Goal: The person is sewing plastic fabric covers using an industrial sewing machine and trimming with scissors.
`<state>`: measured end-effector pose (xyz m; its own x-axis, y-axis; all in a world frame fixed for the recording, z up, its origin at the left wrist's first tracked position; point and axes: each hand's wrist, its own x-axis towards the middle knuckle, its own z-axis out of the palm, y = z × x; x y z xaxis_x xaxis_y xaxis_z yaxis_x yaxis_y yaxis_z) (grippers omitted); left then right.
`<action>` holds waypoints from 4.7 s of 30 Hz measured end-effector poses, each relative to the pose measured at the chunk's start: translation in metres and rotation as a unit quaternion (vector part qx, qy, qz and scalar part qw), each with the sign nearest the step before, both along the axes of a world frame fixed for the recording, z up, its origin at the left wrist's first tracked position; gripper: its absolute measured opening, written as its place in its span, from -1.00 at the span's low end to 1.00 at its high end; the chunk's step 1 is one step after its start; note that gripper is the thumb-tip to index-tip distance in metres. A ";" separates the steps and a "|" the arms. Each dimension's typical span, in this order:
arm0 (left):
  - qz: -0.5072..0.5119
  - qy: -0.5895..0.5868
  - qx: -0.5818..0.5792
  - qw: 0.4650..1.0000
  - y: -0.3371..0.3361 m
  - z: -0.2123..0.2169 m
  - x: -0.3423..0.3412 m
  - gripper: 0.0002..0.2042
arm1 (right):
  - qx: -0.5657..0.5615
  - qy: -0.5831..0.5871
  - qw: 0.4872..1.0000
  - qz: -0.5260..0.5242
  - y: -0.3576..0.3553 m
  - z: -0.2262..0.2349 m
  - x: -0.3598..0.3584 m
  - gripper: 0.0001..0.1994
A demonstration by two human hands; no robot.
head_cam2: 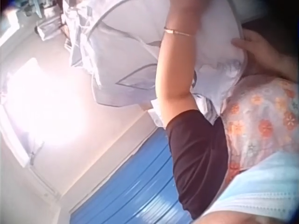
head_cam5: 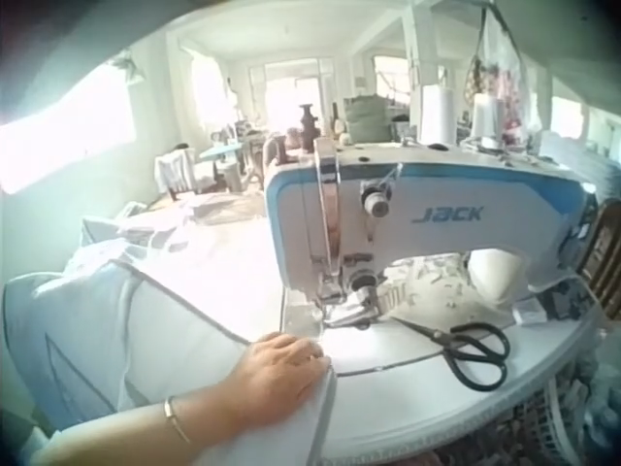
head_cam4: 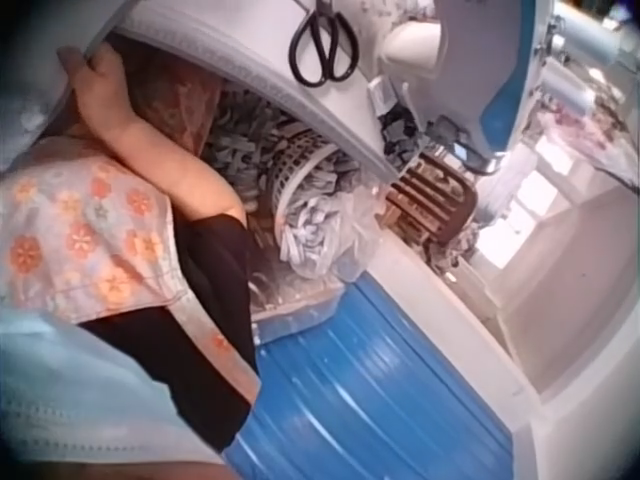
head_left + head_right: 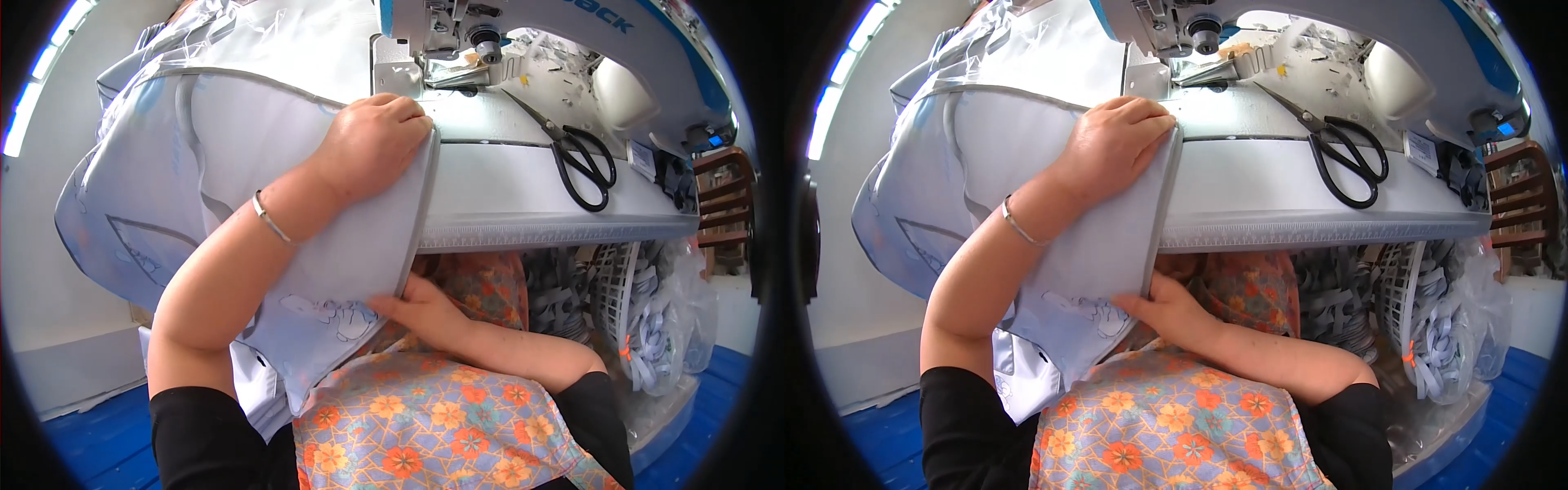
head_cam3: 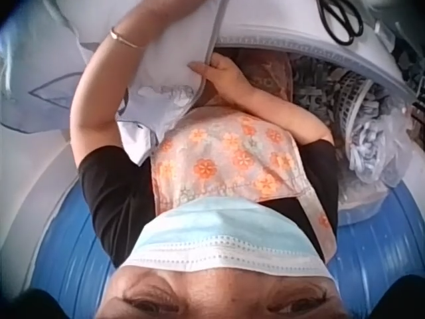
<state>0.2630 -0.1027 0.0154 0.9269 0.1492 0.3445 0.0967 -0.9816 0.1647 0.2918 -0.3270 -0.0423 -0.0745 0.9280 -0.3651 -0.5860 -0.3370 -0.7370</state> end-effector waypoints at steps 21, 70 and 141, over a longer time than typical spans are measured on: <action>0.057 -0.114 0.033 0.991 0.014 -0.010 0.024 -0.75 | 0.032 -0.023 0.999 -0.026 -0.001 0.021 0.022 -0.63; 0.154 -0.071 -0.067 0.983 0.054 -0.027 0.010 -0.46 | -0.113 -0.150 0.982 -0.031 0.062 0.097 0.102 -0.25; -0.059 -0.321 -0.371 0.870 0.227 0.303 -0.043 -0.51 | 0.447 -0.519 0.696 0.215 0.193 0.085 -0.063 -0.56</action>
